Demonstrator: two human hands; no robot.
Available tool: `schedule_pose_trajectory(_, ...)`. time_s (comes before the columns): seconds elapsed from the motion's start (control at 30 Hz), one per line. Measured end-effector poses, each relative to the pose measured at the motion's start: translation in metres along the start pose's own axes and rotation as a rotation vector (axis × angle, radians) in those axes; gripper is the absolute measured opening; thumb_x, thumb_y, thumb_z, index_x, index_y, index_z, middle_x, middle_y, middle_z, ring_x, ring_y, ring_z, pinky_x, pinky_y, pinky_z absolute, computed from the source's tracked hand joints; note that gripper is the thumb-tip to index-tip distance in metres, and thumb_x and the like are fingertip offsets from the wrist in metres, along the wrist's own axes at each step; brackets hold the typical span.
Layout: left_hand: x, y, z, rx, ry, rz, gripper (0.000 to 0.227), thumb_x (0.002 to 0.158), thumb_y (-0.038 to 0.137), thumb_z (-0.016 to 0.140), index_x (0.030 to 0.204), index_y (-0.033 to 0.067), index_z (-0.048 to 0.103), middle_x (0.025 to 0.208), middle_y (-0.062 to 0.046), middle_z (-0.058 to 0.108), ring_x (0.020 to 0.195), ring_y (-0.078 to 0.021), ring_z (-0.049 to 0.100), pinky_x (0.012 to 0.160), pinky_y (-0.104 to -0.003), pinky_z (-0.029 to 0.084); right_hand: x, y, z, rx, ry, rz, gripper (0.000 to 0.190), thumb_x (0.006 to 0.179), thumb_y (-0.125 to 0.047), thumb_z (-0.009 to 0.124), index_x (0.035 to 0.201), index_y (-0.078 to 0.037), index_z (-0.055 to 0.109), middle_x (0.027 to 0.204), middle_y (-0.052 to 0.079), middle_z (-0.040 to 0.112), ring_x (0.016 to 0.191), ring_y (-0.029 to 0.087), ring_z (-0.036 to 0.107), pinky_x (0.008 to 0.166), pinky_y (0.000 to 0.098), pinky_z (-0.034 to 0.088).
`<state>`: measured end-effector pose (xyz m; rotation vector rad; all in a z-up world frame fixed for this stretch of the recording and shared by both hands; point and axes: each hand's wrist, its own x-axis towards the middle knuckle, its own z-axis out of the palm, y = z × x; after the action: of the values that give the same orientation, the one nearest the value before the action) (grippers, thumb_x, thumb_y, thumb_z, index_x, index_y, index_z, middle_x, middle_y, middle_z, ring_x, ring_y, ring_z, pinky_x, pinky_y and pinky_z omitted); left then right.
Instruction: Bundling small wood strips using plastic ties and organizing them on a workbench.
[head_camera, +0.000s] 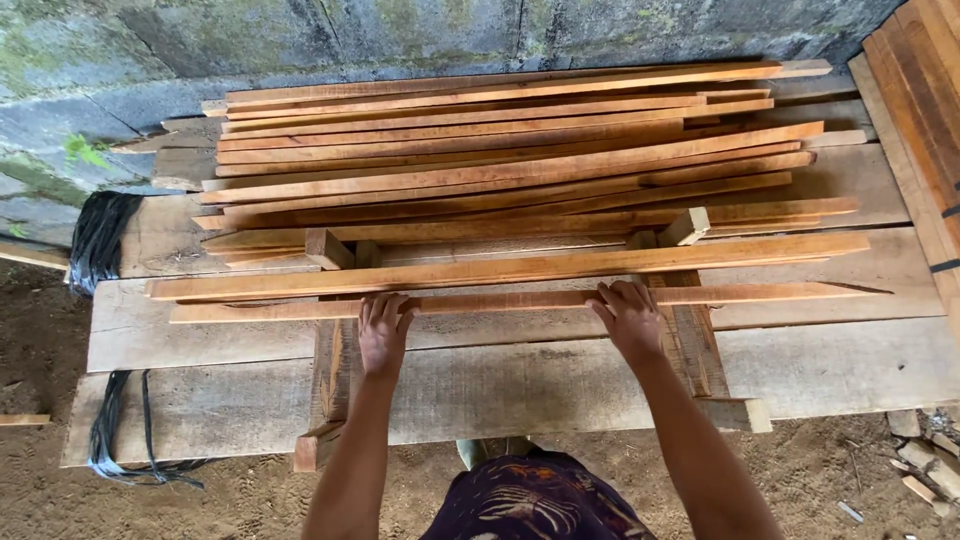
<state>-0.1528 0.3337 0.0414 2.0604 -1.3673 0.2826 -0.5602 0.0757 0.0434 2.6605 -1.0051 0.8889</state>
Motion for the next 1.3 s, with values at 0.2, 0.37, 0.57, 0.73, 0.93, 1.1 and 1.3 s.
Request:
schedule_pose_trajectory(0.2, -0.002, -0.001, 0.002, -0.079, 0.044, 0.039, 0.022, 0.088, 0.033, 0.079, 0.104, 0.02, 0.073, 0.109, -0.003, 0.066, 0.106, -0.0282, 0.065, 0.109, -0.047, 0.046, 0.002, -0.004, -0.007, 0.049, -0.006, 0.097, 0.038, 0.086, -0.056, 0.075, 0.105, -0.023, 0.076, 0.089, -0.001, 0.069, 0.087, 0.021, 0.07, 0.072, 0.0357, 0.058)
schedule_pose_trajectory(0.37, -0.007, 0.008, -0.016, -0.018, 0.021, 0.119, 0.026, 0.087, 0.02, 0.076, 0.112, 0.0164, 0.075, 0.11, -0.004, 0.061, 0.111, -0.0306, 0.061, 0.111, -0.051, 0.047, -0.001, -0.009, -0.014, -0.051, 0.041, -0.016, 0.032, 0.086, -0.053, 0.075, 0.1, -0.024, 0.076, 0.103, -0.004, 0.071, 0.1, 0.018, 0.071, 0.075, 0.0323, 0.059)
schedule_pose_trajectory(0.57, -0.006, -0.028, 0.011, 0.185, 0.063, 0.177, 0.03, 0.078, 0.026, 0.082, 0.108, 0.0264, 0.077, 0.089, 0.002, 0.06, 0.09, -0.0216, 0.065, 0.105, -0.043, 0.053, -0.019, 0.022, 0.035, -0.129, 0.04, -0.07, 0.019, 0.088, -0.04, 0.076, 0.101, -0.027, 0.077, 0.098, -0.007, 0.068, 0.098, 0.016, 0.069, 0.075, 0.0296, 0.059)
schedule_pose_trajectory(0.73, 0.013, -0.036, 0.012, 0.272, 0.048, 0.197, 0.026, 0.076, 0.035, 0.082, 0.101, 0.0314, 0.075, 0.085, 0.007, 0.061, 0.089, -0.0177, 0.067, 0.1, -0.038, 0.056, 0.024, -0.003, -0.002, -0.182, 0.032, -0.069, 0.026, 0.081, -0.042, 0.081, 0.102, -0.027, 0.076, 0.09, -0.007, 0.065, 0.087, 0.017, 0.07, 0.066, 0.0314, 0.06)
schedule_pose_trajectory(0.93, 0.008, -0.03, 0.011, 0.337, 0.001, 0.128, 0.031, 0.076, 0.036, 0.082, 0.105, 0.0369, 0.072, 0.092, 0.009, 0.064, 0.104, -0.0231, 0.07, 0.091, -0.039, 0.061, 0.03, -0.006, -0.009, -0.2, 0.005, -0.045, 0.023, 0.085, -0.046, 0.077, 0.101, -0.029, 0.074, 0.089, -0.009, 0.062, 0.088, 0.014, 0.068, 0.066, 0.0287, 0.059)
schedule_pose_trajectory(1.1, 0.001, -0.028, 0.017, 0.317, -0.05, 0.077, 0.029, 0.081, 0.035, 0.078, 0.109, 0.037, 0.07, 0.095, 0.008, 0.064, 0.107, -0.0281, 0.071, 0.083, -0.043, 0.063, 0.027, -0.007, -0.01, -0.186, -0.013, -0.027, 0.023, 0.088, -0.045, 0.073, 0.104, -0.029, 0.073, 0.091, -0.008, 0.063, 0.09, 0.013, 0.068, 0.065, 0.0288, 0.06)
schedule_pose_trajectory(1.3, 0.017, 0.019, -0.001, 0.297, 0.056, 0.035, 0.017, 0.082, 0.028, 0.079, 0.098, 0.0313, 0.074, 0.094, 0.005, 0.066, 0.101, -0.0308, 0.072, 0.073, -0.042, 0.064, 0.024, -0.034, -0.009, -0.214, -0.024, 0.03, 0.029, 0.085, -0.045, 0.077, 0.103, -0.022, 0.077, 0.102, -0.003, 0.065, 0.103, 0.022, 0.07, 0.071, 0.036, 0.062)
